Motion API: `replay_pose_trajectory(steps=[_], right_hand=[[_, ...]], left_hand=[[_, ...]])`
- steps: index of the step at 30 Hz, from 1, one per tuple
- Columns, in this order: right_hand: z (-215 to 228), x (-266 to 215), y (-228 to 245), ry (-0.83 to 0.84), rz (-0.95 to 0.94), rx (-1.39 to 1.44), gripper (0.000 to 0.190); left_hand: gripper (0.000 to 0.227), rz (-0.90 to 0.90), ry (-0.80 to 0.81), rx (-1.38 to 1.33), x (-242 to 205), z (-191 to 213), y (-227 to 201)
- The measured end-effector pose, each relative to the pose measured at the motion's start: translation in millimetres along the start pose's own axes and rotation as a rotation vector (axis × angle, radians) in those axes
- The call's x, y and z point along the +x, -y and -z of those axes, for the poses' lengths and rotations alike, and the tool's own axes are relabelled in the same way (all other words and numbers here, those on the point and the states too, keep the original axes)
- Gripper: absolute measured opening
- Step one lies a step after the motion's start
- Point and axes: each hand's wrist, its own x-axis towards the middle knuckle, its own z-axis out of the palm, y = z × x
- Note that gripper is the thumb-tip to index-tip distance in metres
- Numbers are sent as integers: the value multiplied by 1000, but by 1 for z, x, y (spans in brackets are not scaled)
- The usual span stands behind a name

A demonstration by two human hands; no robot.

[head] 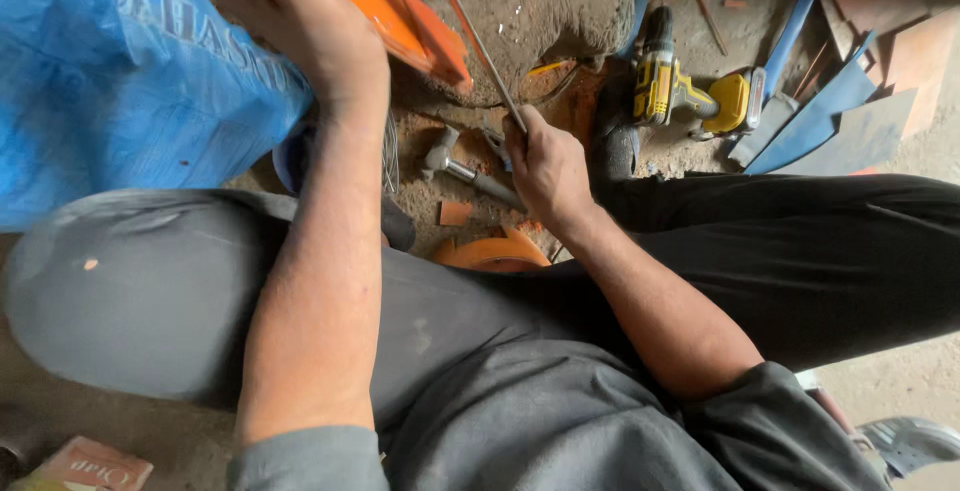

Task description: The person assembles a small orange tile by hammering nails into it and then using a metal file to smooth the edges. The person flips the tile to work on different sides and continues filing until the edges appear smooth.

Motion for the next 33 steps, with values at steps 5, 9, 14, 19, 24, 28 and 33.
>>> replay_pose_trajectory(steps=[5, 9, 14, 19, 24, 28, 33], right_hand=[[-4, -11, -14, -16, 26, 1, 16], [-4, 18, -21, 12, -74, -29, 22], [-14, 15, -26, 81, -166, -41, 24], [-27, 16, -27, -10, -38, -20, 25], [-29, 18, -18, 65, -59, -49, 19], [-26, 20, -16, 56, -74, 18, 20], [-31, 17, -16, 48, -17, -19, 19]], left_hand=[[49, 178, -98, -265, 19, 14, 25], [48, 116, -111, -362, 47, -3, 22], [55, 121, -7, -347, 15, 0, -15], [59, 171, 85, -339, -33, 0, -35], [57, 140, 144, -280, -48, 4, -49], [58, 177, 199, -248, -59, 7, -50], [59, 184, 262, -139, -73, 20, -49]])
